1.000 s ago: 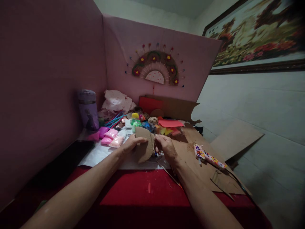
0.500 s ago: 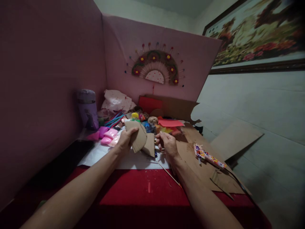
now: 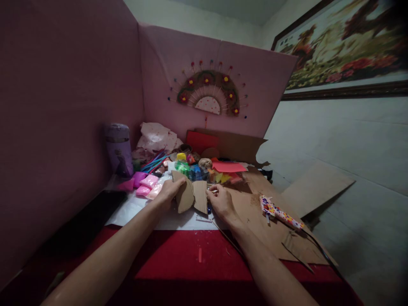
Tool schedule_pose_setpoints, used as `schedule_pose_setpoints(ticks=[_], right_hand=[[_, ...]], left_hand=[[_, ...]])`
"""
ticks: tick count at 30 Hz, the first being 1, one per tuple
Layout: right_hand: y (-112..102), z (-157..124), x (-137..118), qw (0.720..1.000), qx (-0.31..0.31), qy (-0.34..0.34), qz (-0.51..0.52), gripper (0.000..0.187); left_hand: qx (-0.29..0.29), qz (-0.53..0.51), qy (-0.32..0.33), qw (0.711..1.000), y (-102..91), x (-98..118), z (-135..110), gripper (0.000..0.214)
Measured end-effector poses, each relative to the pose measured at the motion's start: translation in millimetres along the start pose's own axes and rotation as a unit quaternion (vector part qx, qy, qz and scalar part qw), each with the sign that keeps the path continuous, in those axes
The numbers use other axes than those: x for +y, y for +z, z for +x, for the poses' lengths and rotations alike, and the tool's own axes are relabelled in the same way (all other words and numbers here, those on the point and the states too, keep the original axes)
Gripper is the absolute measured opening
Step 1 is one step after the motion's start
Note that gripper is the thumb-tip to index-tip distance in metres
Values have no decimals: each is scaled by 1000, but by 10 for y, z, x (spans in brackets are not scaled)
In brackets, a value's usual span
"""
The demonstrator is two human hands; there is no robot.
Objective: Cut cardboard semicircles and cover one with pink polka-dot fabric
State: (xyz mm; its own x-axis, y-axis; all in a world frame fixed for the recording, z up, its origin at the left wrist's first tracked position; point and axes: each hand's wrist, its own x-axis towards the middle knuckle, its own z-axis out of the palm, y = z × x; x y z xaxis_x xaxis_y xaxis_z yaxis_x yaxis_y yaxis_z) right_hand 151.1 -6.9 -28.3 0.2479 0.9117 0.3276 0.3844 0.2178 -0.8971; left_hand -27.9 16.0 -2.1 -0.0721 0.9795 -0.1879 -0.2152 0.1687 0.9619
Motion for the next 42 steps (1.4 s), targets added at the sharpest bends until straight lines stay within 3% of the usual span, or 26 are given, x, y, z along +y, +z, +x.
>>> schedule_pose_setpoints(ticks=[5,9,15,19,25,31,35,39,42], right_hand=[[23,9,-4,995,-32,20,93,30],[-7,22,-68,986,-38,32,156,30],[-79,-31,-206,981,60,-6,182,20],[-122,-115,-263,979,79,-107,158,20],[-127,-176,-179,962,24,-253,101,22],[-93,-172,-105,962,-30,-257,84,23],[-80,-132,-58,965,-74,-252,-17,34],[-104,-117,-105,957,-50,-271,-94,30],[-124,-154,-200,968,-23,-250,-30,28]], left_hand=[[-58,-13,-16,998,42,-18,-49,33],[-75,-102,-3,992,62,75,-66,34],[-106,-231,-32,967,21,160,-45,20],[-183,-282,-91,937,-23,157,18,16],[-272,-303,-99,908,-80,140,-30,34],[-330,-368,-65,867,-137,22,-88,36],[-354,-373,-67,855,-163,24,-120,33],[-366,-345,-85,860,-123,79,-228,29],[-410,-272,-146,859,-58,61,-302,34]])
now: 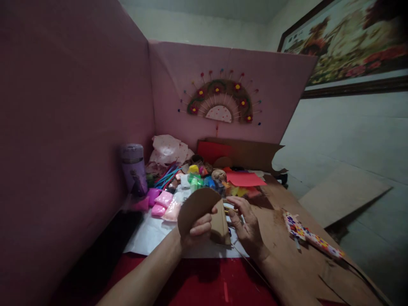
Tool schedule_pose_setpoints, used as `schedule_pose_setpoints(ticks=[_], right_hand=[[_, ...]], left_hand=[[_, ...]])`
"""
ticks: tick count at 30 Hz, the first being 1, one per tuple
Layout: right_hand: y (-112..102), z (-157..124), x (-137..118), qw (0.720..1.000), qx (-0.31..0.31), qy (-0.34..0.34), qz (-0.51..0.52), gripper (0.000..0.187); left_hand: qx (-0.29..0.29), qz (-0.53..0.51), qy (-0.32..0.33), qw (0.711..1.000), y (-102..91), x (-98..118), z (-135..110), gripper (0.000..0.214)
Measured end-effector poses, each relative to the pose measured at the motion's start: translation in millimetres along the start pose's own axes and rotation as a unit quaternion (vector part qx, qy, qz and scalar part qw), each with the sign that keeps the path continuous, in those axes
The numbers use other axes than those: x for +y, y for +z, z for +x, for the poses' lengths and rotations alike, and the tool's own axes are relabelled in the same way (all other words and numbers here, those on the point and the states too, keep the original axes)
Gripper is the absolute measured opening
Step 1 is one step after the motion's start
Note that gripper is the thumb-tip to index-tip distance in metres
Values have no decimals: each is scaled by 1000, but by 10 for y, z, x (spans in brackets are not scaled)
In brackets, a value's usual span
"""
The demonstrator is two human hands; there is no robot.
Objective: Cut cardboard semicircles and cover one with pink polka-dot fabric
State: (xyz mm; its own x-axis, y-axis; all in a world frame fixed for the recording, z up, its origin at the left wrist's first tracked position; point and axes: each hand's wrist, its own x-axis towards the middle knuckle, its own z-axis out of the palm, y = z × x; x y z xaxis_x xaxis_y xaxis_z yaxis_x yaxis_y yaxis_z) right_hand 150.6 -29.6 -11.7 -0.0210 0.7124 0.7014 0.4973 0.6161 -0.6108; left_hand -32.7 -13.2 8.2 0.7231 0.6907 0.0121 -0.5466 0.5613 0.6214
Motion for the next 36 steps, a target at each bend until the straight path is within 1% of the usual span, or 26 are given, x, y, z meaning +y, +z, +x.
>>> schedule_pose_setpoints(ticks=[2,3,5,6,7,9,10,11,12,14,15,16,17,19,20,22,24,28,33,36], right_hand=[[-4,-1,-69,993,-1,55,104,38],[-3,-2,-99,981,-21,97,168,39],[-3,0,-146,938,-73,199,276,28],[-7,6,-165,917,-79,239,310,24],[-15,15,-182,900,-66,267,338,23],[-41,41,-211,875,-22,299,381,22],[-55,55,-221,864,-6,310,396,21],[-69,67,-228,855,1,321,407,22],[-79,75,-231,850,1,329,412,23],[-88,82,-223,847,-3,333,415,24],[-87,81,-215,848,-3,331,415,25],[-84,79,-206,849,1,328,415,24],[-80,76,-196,850,4,327,414,24],[-71,74,-181,852,5,327,409,24],[-67,76,-176,853,2,329,406,24],[-60,81,-173,855,-8,329,401,26],[-51,88,-176,857,-16,330,396,26],[-26,88,-182,865,-15,330,378,28],[13,81,-121,876,-34,322,357,30],[29,79,-57,878,-27,323,351,29]], left_hand=[[-8,35,-75,996,18,-66,16,40],[-13,49,-109,993,21,-96,23,41],[-24,75,-157,985,31,-137,33,37],[-33,91,-173,980,40,-144,37,34],[-40,112,-184,976,55,-139,43,31],[-31,161,-169,972,95,-100,64,27],[-5,184,-143,972,117,-70,81,27],[39,203,-103,973,137,-34,101,27],[96,220,-55,969,153,3,122,27],[203,246,52,946,172,78,154,25],[228,250,92,936,176,112,160,26],[233,247,115,934,179,139,159,30],[222,239,123,937,182,160,153,35],[191,227,106,949,185,175,130,41],[185,232,99,950,182,170,119,40],[194,260,100,941,165,143,109,35],[213,295,109,925,131,110,116,31],[241,342,136,898,71,73,146,33],[252,338,132,897,54,79,148,35],[250,329,134,901,48,89,147,33]])
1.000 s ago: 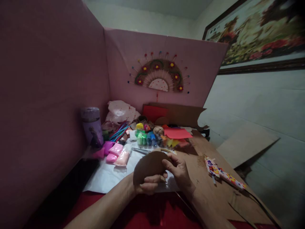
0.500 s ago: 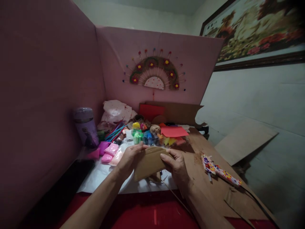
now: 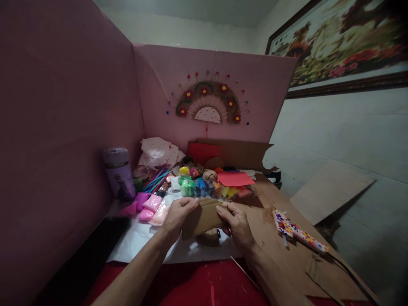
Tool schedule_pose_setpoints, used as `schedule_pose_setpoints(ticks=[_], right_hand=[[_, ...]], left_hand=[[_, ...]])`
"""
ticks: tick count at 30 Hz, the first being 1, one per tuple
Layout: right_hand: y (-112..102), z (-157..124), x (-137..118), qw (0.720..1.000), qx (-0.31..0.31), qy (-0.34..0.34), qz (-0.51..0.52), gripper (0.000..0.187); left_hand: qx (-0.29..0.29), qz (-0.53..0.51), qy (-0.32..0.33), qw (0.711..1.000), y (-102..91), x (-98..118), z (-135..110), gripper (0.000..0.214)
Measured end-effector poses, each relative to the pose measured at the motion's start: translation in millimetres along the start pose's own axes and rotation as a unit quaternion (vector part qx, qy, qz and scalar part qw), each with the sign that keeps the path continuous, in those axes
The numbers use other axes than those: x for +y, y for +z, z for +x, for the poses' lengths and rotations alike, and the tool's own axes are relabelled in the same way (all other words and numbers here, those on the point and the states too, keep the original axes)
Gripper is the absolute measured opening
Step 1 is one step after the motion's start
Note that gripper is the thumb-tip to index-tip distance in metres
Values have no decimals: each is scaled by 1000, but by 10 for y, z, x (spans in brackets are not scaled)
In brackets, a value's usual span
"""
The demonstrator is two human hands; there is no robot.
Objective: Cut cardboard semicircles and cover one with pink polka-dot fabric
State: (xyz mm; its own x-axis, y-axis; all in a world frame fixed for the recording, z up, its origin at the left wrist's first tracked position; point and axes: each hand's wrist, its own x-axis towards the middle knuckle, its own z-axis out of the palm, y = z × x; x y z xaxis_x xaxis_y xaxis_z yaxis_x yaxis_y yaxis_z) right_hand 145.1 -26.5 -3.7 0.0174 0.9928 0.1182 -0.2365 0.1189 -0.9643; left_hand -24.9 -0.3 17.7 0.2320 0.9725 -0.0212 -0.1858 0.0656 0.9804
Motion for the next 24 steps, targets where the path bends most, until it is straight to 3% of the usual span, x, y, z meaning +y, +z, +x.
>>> schedule_pose_setpoints(ticks=[4,8,18,24], right_hand=[[-22,16,30,1000,-9,9,5,28],[0,0,22,999,-27,20,18,27],[19,3,1,999,3,-11,38,27],[0,30,13,998,44,-46,2,25]], left_hand=[[12,1,18,1000,-7,-2,8,29],[36,-13,-5,999,-6,-18,24,29],[38,-59,5,998,-19,9,27,28],[31,-48,95,994,-7,56,-7,19]])
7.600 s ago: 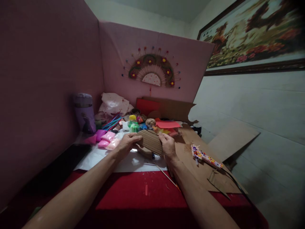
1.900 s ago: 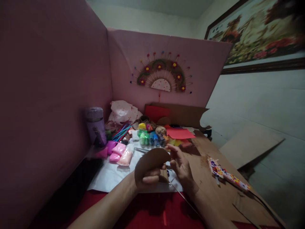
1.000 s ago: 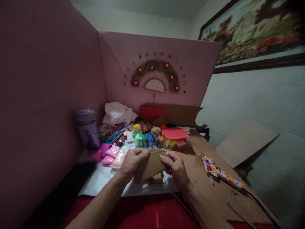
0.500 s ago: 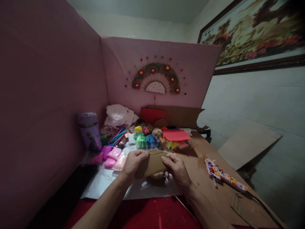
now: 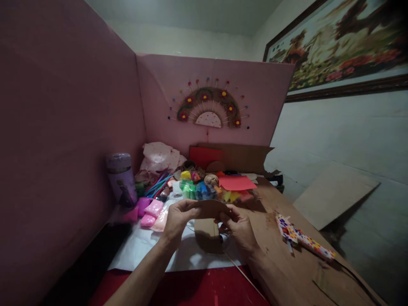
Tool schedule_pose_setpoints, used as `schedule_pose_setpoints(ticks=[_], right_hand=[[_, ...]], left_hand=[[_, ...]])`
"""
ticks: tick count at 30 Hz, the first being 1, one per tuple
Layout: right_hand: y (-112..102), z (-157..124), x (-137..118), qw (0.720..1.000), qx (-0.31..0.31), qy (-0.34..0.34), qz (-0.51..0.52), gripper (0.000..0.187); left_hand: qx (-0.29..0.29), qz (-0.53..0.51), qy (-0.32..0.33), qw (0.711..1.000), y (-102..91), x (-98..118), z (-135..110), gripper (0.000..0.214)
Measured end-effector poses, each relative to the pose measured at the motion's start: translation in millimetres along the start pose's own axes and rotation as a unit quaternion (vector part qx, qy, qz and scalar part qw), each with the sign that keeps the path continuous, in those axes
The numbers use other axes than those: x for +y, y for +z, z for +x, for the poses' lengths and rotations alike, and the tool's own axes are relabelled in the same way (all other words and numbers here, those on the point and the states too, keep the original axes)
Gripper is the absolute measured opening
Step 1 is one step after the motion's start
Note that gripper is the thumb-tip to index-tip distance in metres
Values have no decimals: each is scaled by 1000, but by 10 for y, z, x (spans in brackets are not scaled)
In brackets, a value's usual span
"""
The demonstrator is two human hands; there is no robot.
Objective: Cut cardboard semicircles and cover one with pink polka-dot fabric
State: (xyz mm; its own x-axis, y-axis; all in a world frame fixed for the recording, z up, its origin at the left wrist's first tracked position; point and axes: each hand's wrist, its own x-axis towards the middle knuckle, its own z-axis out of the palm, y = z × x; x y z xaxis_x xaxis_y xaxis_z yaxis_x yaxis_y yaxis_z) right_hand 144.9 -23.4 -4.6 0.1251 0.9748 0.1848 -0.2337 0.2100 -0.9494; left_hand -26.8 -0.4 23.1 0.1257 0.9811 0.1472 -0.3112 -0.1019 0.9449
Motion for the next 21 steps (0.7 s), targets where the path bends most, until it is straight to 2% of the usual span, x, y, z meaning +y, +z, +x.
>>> schedule_pose_setpoints(ticks=[2,5,7,9,13,18,21], right_hand=[[4,2,-9,1000,4,-23,1,19],[3,7,-31,996,13,-93,-8,12],[-11,19,-35,986,34,-159,-24,18],[-31,34,-24,976,53,-208,-35,26],[-51,36,9,962,73,-255,-63,33],[-8,-36,-9,942,75,-305,-116,28],[20,-76,-35,935,76,-319,-133,25]], left_hand=[[7,2,23,1000,20,14,-10,22],[41,0,44,998,42,17,-10,43],[76,-5,57,995,48,10,-2,55],[97,-17,50,994,54,2,-1,56],[54,-41,1,998,81,6,-37,44],[5,-18,28,999,117,19,-81,44],[4,-5,52,999,114,4,-84,45]])
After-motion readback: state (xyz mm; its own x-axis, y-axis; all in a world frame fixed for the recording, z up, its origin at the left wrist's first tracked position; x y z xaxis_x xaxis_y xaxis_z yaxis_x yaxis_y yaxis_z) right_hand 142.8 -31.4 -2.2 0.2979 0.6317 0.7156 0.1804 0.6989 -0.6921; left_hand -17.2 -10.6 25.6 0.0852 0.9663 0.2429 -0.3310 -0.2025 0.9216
